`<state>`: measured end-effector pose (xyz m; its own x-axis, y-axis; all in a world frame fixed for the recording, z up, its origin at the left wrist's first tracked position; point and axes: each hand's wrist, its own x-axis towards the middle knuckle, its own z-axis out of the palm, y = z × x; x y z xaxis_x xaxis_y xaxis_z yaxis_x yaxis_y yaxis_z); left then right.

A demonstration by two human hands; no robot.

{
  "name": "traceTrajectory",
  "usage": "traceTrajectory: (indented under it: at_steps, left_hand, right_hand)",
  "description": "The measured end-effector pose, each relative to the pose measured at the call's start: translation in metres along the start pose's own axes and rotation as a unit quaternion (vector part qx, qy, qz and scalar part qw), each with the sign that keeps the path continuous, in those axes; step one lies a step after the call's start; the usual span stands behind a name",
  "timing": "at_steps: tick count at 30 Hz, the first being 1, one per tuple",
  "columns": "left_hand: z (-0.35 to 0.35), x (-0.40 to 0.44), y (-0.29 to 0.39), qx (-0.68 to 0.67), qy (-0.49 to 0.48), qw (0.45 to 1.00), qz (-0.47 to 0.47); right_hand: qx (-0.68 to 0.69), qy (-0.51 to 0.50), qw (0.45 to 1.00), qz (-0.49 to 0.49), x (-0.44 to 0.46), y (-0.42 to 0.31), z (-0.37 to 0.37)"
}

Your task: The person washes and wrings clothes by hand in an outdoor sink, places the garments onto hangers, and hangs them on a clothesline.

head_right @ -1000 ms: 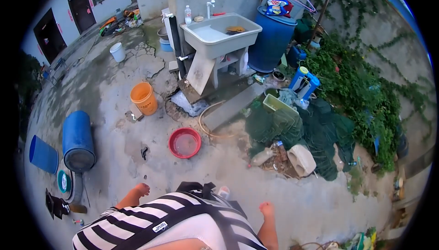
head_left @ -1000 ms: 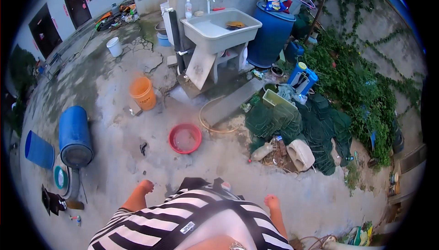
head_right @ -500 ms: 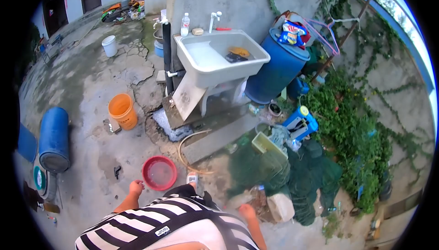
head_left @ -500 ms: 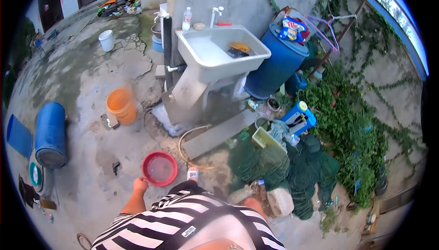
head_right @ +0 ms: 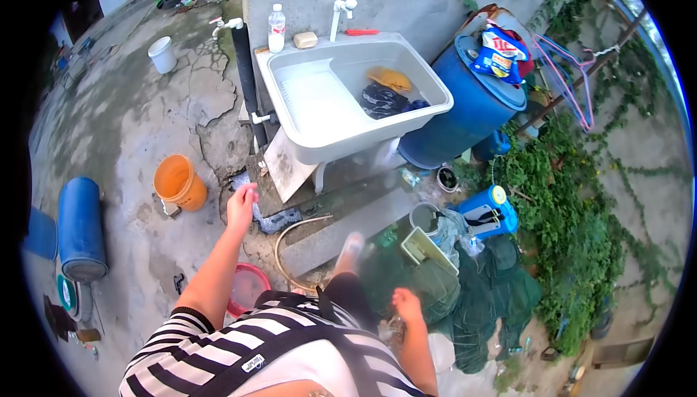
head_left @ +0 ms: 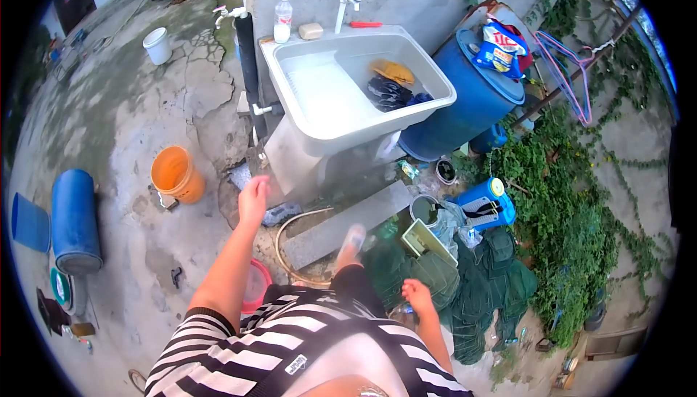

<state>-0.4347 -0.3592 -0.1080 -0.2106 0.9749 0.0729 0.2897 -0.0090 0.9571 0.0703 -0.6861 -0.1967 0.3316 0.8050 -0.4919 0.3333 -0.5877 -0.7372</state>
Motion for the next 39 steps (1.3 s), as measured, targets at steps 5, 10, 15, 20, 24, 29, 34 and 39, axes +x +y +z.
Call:
traceTrajectory:
  at_steps: [5, 10, 15, 20, 24, 29, 34, 39]
  left_hand:
    - [0.091, 0.085, 0.072, 0.001, 0.016, 1.0, 0.027]
    - [0.183, 0.161, 0.103, 0.042, 0.014, 0.998, 0.036]
    - [0.265, 0.256, 0.095, 0.276, 0.001, 0.96, 0.047]
    - [0.322, 0.31, 0.059, 0.521, -0.101, 0.845, -0.062]
    - [0.333, 0.313, 0.066, 0.542, -0.163, 0.814, -0.132]
    - [0.334, 0.315, 0.085, 0.534, -0.184, 0.811, -0.151]
    - [0.335, 0.323, 0.094, 0.536, -0.206, 0.803, -0.161]
    - [0.334, 0.324, 0.088, 0.543, -0.213, 0.798, -0.152]
  right_hand:
    - [-0.117, 0.058, 0.972, -0.193, 0.162, -0.176, -0.056]
    - [-0.111, 0.1, 0.929, -0.338, 0.339, -0.35, -0.1]
    - [-0.147, 0.037, 0.885, -0.441, 0.486, -0.471, -0.119]
    - [-0.342, -0.077, 0.821, -0.452, 0.624, -0.488, -0.128]
    - [-0.421, -0.092, 0.851, -0.298, 0.691, -0.492, -0.128]
    - [-0.421, 0.035, 0.836, -0.35, 0.774, -0.526, -0.106]
    - [-0.37, 0.06, 0.923, -0.082, 0.824, -0.565, -0.043]
    - [-0.542, -0.061, 0.807, -0.224, 0.761, -0.555, 0.046]
